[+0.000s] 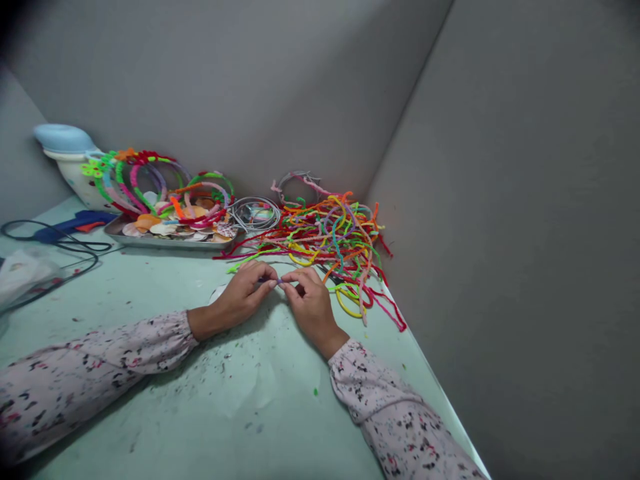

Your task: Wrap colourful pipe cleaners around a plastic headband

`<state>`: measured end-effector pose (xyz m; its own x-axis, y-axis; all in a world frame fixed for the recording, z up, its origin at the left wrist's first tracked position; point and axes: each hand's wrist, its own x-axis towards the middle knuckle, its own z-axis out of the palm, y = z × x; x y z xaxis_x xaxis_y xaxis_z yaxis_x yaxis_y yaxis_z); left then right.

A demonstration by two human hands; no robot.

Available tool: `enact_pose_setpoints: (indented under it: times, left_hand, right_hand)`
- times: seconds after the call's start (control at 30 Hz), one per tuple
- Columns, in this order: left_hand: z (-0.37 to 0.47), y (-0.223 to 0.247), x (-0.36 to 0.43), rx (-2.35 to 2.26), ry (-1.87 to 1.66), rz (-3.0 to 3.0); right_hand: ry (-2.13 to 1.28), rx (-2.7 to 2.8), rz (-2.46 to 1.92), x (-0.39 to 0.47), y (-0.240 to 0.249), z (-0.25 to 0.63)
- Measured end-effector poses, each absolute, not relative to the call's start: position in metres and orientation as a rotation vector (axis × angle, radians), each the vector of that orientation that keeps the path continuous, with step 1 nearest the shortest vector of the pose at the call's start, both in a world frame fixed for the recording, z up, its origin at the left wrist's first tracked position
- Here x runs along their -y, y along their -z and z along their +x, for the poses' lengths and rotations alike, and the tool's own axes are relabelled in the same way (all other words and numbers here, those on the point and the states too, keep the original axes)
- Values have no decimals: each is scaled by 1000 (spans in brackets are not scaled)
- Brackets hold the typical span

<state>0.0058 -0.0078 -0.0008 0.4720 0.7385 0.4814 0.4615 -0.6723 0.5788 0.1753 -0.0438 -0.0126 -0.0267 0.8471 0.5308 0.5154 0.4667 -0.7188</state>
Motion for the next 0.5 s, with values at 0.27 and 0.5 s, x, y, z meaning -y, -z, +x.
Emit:
enact_pose_setpoints:
  times: [0.27,0.5]
  left_hand:
    - [6,1,10,-1000,-1054,2413]
    - [5,-1,11,-1003,-1060,2429]
  right_hand:
    - [-426,1731,-1200,44,12,176]
    - [-455,1704,-1173,45,12,175]
